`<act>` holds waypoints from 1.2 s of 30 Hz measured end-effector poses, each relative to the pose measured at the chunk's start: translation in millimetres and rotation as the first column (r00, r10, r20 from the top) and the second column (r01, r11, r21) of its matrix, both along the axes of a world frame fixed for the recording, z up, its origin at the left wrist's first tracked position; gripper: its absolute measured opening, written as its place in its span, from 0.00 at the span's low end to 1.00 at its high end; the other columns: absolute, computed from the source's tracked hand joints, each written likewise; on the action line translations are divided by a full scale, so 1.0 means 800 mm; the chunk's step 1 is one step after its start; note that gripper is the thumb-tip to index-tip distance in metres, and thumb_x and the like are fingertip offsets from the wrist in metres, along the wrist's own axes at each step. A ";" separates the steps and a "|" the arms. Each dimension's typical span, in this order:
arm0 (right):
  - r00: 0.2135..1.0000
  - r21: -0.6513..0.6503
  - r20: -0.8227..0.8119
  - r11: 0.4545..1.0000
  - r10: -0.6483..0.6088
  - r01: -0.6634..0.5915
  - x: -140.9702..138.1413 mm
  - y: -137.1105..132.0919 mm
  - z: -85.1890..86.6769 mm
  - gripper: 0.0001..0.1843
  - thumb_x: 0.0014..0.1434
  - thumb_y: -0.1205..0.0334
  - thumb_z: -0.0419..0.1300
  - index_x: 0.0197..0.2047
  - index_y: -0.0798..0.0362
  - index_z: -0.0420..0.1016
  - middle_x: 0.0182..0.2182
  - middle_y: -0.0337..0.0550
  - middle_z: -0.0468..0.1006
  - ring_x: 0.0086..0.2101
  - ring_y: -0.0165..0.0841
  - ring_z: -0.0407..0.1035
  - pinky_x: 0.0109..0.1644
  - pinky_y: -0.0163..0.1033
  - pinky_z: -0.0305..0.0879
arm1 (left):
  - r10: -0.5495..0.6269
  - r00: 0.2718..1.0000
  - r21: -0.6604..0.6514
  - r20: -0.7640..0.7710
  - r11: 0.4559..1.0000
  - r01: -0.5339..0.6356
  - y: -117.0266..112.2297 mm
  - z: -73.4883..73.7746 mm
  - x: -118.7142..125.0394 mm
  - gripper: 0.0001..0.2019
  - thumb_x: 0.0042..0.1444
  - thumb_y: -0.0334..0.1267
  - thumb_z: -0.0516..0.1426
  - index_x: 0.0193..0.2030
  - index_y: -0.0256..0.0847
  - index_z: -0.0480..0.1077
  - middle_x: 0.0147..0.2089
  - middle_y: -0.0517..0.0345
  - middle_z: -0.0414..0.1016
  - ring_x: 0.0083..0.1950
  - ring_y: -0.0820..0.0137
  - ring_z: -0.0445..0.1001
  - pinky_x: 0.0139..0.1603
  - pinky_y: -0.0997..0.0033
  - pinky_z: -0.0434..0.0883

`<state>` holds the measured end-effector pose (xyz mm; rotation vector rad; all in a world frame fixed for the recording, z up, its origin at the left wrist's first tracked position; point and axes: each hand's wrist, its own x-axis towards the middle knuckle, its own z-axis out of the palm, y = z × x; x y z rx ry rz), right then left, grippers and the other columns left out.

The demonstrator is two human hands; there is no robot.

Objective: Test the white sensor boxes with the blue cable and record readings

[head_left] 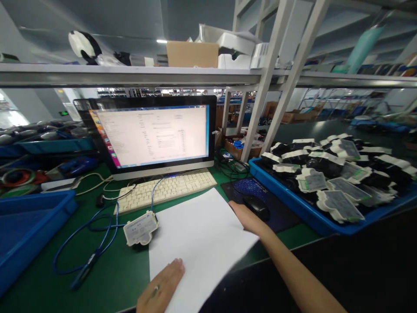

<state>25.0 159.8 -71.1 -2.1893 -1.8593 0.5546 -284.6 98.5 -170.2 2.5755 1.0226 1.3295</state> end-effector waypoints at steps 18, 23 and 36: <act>0.524 0.072 -0.851 0.995 0.026 0.067 -0.086 0.042 0.048 0.27 0.41 0.42 0.62 0.35 0.57 0.73 0.29 0.47 0.78 0.29 0.35 0.72 0.29 0.37 0.68 | -0.294 0.893 -0.231 -0.339 0.947 0.224 0.022 0.081 0.048 0.44 0.43 0.66 0.56 0.61 0.37 0.58 0.63 0.44 0.61 0.64 0.52 0.58 0.63 0.45 0.56; 0.521 0.070 -0.853 0.985 -0.024 0.160 -0.147 0.089 -0.029 0.15 0.39 0.52 0.63 0.27 0.53 0.67 0.20 0.38 0.72 0.21 0.28 0.64 0.23 0.34 0.60 | 0.009 0.892 -0.242 -0.453 0.961 -0.132 0.080 0.067 0.050 0.27 0.50 0.50 0.61 0.50 0.29 0.69 0.55 0.35 0.70 0.56 0.52 0.69 0.58 0.53 0.65; 0.786 0.312 -0.612 0.939 0.082 0.146 -0.165 0.095 -0.090 0.10 0.44 0.56 0.56 0.19 0.49 0.60 0.15 0.31 0.65 0.22 0.30 0.60 0.30 0.37 0.57 | 0.081 0.923 -0.319 -0.376 0.924 -0.210 0.097 0.041 0.052 0.16 0.55 0.46 0.58 0.40 0.34 0.73 0.51 0.43 0.73 0.52 0.58 0.71 0.52 0.60 0.69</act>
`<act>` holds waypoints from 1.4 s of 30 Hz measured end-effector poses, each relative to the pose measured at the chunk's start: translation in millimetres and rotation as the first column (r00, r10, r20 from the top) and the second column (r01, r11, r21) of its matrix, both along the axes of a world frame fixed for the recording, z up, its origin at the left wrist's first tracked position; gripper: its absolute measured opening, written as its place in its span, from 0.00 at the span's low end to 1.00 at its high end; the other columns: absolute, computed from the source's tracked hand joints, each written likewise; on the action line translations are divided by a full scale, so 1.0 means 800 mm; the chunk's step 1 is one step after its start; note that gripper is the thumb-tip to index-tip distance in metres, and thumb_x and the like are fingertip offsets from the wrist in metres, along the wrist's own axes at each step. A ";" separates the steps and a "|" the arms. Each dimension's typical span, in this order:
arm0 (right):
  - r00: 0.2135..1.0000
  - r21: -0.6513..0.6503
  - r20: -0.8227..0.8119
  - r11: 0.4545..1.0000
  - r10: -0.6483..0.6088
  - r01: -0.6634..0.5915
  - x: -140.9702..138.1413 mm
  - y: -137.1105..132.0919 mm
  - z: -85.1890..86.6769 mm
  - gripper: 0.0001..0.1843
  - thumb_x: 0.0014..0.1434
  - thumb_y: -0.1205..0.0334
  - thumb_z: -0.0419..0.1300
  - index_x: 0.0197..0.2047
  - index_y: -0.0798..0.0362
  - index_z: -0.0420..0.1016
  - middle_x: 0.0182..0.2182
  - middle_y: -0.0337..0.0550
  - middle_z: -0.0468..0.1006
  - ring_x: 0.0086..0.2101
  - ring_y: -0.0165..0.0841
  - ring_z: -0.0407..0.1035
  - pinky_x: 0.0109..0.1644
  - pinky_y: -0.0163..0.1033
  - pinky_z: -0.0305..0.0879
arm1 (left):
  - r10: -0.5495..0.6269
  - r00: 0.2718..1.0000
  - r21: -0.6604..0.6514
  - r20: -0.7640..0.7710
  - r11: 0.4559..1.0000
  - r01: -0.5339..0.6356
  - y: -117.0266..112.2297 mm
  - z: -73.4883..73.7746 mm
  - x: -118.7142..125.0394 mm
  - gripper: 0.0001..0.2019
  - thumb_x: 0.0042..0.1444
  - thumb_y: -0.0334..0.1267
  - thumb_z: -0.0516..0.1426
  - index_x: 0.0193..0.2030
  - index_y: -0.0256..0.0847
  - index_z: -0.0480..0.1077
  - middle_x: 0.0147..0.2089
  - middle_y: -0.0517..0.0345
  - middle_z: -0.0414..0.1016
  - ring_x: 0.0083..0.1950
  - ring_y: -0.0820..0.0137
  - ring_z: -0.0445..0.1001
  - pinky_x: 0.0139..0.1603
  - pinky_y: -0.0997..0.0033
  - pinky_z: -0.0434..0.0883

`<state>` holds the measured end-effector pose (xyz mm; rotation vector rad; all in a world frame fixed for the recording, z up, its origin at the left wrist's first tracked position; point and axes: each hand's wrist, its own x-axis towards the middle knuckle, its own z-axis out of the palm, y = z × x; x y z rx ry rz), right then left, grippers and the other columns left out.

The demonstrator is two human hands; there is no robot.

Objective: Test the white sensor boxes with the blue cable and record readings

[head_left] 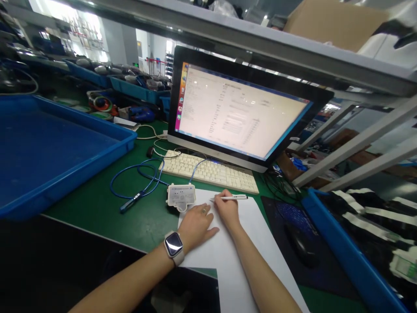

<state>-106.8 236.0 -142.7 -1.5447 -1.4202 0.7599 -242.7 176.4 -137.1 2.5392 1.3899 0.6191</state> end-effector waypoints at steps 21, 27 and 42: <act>0.988 0.043 0.134 0.995 0.082 -0.088 0.000 -0.003 0.000 0.10 0.46 0.58 0.56 0.19 0.50 0.61 0.16 0.32 0.63 0.23 0.30 0.58 0.30 0.36 0.55 | -0.007 1.000 -0.079 -0.003 0.997 0.006 0.002 0.002 0.003 0.17 0.55 0.47 0.57 0.41 0.32 0.73 0.51 0.41 0.73 0.54 0.57 0.69 0.54 0.59 0.68; 0.987 0.039 0.139 0.996 0.078 -0.084 0.002 -0.003 -0.003 0.10 0.47 0.57 0.55 0.19 0.50 0.61 0.17 0.32 0.65 0.22 0.30 0.59 0.31 0.37 0.56 | -0.003 1.000 -0.074 -0.002 0.997 0.003 0.002 0.000 0.003 0.17 0.55 0.47 0.58 0.40 0.32 0.73 0.51 0.41 0.73 0.54 0.56 0.69 0.53 0.59 0.68; 0.987 0.043 0.154 0.998 0.045 -0.052 0.001 -0.004 0.000 0.10 0.46 0.58 0.55 0.19 0.50 0.60 0.16 0.32 0.65 0.22 0.30 0.59 0.31 0.36 0.57 | -0.006 1.000 -0.077 0.012 0.997 0.007 0.002 -0.003 0.002 0.17 0.55 0.47 0.58 0.41 0.32 0.72 0.52 0.41 0.72 0.55 0.57 0.68 0.54 0.59 0.67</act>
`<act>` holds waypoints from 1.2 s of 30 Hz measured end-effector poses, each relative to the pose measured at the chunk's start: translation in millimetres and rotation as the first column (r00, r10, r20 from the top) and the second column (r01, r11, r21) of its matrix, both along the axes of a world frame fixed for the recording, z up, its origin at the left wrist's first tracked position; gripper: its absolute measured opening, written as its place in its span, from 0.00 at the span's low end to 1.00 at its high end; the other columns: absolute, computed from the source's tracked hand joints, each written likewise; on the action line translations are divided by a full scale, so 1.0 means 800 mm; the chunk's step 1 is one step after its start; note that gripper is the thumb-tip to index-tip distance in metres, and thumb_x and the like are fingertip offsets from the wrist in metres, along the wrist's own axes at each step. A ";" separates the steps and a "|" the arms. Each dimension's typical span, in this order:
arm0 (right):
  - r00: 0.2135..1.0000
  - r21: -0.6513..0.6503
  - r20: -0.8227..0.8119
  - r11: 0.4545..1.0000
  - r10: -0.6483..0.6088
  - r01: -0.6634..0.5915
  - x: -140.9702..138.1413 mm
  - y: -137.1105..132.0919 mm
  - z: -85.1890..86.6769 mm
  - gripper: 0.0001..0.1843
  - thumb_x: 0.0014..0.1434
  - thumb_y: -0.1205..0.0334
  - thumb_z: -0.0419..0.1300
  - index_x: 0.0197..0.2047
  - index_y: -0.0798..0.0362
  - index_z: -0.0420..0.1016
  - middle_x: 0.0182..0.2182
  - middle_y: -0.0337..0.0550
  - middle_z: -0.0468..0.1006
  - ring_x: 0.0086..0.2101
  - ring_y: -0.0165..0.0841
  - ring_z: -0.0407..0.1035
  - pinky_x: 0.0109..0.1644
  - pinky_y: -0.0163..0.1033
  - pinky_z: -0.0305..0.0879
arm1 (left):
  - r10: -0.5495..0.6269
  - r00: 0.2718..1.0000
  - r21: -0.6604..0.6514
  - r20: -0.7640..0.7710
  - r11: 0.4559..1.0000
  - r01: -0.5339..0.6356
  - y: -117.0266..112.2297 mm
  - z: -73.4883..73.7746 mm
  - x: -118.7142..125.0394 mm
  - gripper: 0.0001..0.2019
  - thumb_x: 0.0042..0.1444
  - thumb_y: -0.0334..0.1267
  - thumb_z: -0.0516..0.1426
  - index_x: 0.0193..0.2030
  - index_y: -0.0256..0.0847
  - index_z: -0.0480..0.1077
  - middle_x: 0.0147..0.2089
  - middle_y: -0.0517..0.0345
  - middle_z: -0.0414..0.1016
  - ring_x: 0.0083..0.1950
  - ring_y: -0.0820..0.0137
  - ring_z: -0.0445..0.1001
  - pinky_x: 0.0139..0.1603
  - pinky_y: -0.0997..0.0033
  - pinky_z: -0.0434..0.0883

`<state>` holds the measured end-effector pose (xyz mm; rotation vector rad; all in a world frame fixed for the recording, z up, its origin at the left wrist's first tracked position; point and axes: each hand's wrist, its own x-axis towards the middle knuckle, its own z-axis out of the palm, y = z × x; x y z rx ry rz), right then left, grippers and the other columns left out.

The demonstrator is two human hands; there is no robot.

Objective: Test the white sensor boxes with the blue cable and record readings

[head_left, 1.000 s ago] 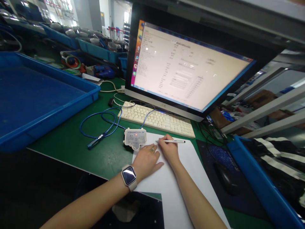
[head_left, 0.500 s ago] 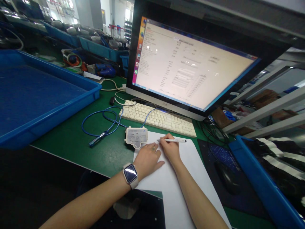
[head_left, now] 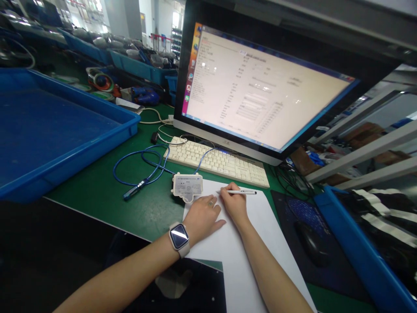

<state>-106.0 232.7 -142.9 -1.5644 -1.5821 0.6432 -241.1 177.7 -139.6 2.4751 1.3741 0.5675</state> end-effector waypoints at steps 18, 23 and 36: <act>1.000 0.007 0.011 1.000 -0.012 0.012 0.001 0.001 -0.001 0.11 0.46 0.58 0.54 0.18 0.50 0.58 0.15 0.31 0.62 0.22 0.29 0.57 0.30 0.36 0.55 | -0.006 1.000 -0.018 -0.009 1.000 0.006 0.000 0.005 0.000 0.16 0.55 0.46 0.57 0.40 0.32 0.73 0.50 0.42 0.73 0.55 0.57 0.68 0.54 0.60 0.67; 0.999 0.011 0.020 1.000 -0.027 0.027 0.000 0.000 -0.001 0.11 0.46 0.58 0.54 0.18 0.50 0.57 0.15 0.31 0.61 0.22 0.29 0.57 0.29 0.36 0.55 | -0.003 1.000 -0.012 -0.003 1.000 0.003 0.000 0.002 0.001 0.17 0.55 0.46 0.58 0.40 0.32 0.72 0.50 0.41 0.73 0.56 0.57 0.68 0.54 0.59 0.67; 0.999 0.024 0.025 0.999 -0.023 0.022 0.001 0.001 0.000 0.09 0.46 0.59 0.54 0.19 0.49 0.57 0.16 0.31 0.61 0.22 0.29 0.56 0.29 0.36 0.54 | 0.002 1.000 -0.002 0.007 1.000 -0.002 0.000 0.002 0.000 0.16 0.55 0.46 0.58 0.40 0.33 0.72 0.51 0.41 0.73 0.56 0.57 0.68 0.54 0.59 0.67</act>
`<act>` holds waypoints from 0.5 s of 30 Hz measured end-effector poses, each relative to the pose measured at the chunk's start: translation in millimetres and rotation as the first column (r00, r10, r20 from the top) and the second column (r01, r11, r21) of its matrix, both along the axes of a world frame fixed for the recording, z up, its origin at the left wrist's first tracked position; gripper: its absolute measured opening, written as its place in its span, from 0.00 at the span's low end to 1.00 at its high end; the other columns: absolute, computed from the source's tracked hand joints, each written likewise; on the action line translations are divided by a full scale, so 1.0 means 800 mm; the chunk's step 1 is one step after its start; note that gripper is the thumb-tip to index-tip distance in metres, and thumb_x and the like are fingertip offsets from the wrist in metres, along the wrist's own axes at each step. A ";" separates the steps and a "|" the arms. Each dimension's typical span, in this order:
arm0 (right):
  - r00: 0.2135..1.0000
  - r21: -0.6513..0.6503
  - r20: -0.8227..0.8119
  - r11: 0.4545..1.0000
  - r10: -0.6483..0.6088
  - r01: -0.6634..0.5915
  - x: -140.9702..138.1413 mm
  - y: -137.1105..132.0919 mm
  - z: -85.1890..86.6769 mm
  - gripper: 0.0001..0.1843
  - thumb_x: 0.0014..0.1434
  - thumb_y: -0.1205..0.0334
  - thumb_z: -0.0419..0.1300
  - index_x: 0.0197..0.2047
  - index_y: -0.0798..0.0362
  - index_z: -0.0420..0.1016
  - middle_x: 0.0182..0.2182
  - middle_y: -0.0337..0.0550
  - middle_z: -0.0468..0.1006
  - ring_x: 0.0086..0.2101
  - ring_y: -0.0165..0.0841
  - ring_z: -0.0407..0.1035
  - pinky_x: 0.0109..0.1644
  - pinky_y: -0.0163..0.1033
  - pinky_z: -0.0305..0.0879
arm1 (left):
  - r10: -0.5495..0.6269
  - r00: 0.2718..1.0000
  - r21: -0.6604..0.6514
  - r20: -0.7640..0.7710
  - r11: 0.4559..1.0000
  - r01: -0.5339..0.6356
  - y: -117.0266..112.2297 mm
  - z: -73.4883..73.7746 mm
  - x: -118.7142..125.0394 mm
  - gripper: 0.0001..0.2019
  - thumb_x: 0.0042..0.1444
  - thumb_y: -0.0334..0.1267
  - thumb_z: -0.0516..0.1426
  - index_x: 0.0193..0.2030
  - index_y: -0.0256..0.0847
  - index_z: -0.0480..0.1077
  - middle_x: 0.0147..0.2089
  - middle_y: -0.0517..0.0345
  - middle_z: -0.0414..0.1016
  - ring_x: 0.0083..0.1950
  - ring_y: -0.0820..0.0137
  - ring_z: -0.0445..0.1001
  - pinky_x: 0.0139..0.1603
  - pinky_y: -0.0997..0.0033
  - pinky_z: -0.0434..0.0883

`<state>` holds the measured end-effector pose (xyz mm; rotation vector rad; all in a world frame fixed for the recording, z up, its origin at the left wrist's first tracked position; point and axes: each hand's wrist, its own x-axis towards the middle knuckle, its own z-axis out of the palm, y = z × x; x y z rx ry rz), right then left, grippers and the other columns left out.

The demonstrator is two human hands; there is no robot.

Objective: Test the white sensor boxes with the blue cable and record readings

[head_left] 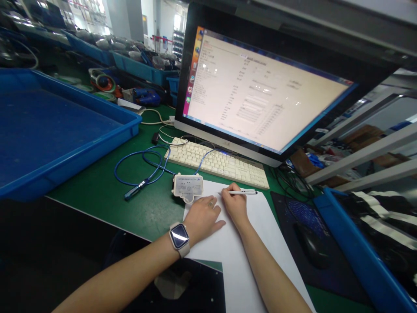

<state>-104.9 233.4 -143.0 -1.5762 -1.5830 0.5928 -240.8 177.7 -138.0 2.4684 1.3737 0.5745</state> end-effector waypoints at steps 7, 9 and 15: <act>0.999 -0.017 -0.039 1.000 -0.017 0.017 -0.001 -0.001 0.001 0.10 0.46 0.60 0.54 0.18 0.49 0.56 0.15 0.30 0.60 0.22 0.29 0.55 0.30 0.36 0.53 | -0.002 1.000 -0.008 -0.002 1.000 0.002 0.000 0.002 0.000 0.17 0.55 0.46 0.58 0.40 0.31 0.73 0.50 0.40 0.73 0.56 0.56 0.68 0.54 0.58 0.67; 0.998 -0.025 -0.067 1.000 -0.020 0.019 -0.002 -0.001 0.002 0.10 0.45 0.60 0.55 0.18 0.50 0.57 0.15 0.30 0.59 0.22 0.29 0.55 0.29 0.36 0.53 | -0.002 1.000 -0.008 0.000 1.000 0.002 -0.001 0.001 -0.001 0.17 0.55 0.46 0.58 0.41 0.31 0.72 0.51 0.40 0.73 0.56 0.56 0.68 0.55 0.58 0.67; 0.960 -0.076 -0.264 0.994 -0.093 0.076 0.004 0.005 0.000 0.10 0.43 0.58 0.56 0.17 0.49 0.57 0.13 0.30 0.61 0.19 0.28 0.54 0.24 0.35 0.53 | 0.012 1.000 0.011 0.010 1.000 -0.012 -0.001 -0.001 -0.001 0.16 0.54 0.46 0.59 0.40 0.33 0.72 0.52 0.41 0.72 0.56 0.57 0.68 0.54 0.58 0.68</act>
